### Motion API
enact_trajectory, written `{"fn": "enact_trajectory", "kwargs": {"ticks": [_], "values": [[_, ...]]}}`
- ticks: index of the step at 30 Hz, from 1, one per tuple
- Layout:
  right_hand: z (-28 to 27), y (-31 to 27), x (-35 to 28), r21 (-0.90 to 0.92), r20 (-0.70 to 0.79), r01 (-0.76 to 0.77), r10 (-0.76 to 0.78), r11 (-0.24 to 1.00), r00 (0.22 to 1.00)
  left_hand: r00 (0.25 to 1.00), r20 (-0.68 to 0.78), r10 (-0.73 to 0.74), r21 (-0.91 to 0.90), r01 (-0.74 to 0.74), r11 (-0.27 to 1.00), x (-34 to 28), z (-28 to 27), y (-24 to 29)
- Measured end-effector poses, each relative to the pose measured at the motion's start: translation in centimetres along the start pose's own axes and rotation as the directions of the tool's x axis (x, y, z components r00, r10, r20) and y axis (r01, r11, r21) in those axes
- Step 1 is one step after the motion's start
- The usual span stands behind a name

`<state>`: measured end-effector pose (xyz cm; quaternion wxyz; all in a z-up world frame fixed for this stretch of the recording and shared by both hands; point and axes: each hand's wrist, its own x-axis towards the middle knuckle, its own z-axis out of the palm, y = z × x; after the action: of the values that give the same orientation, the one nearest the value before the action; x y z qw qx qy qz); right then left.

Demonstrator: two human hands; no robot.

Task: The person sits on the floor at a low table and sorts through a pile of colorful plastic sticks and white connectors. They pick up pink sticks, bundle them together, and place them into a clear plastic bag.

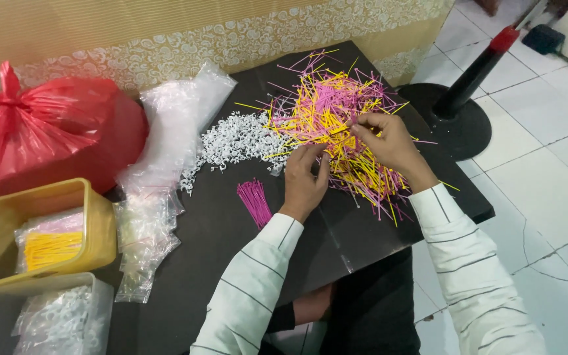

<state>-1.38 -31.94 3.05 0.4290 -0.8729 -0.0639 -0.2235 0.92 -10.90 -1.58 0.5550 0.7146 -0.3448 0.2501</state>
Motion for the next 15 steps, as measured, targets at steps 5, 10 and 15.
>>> {"fn": "enact_trajectory", "kwargs": {"ticks": [5, 10, 15], "values": [[2.7, -1.6, -0.4, 0.050, 0.066, -0.029, 0.026, 0.998, 0.997, 0.997, -0.031, -0.067, -0.120, 0.063, 0.991, -0.4, 0.6, -1.3], [4.7, -3.8, -1.6, 0.076, 0.174, -0.077, 0.063, 0.994, 0.983, 0.966, -0.067, -0.250, -0.353, 0.212, 0.912, -1.1, 2.1, -4.1], [5.2, -3.9, -1.5, 0.116, 0.162, -0.081, 0.061, 0.990, 0.985, 0.922, -0.144, -0.360, -0.501, 0.246, 0.830, -0.5, 2.3, -4.3]]}}
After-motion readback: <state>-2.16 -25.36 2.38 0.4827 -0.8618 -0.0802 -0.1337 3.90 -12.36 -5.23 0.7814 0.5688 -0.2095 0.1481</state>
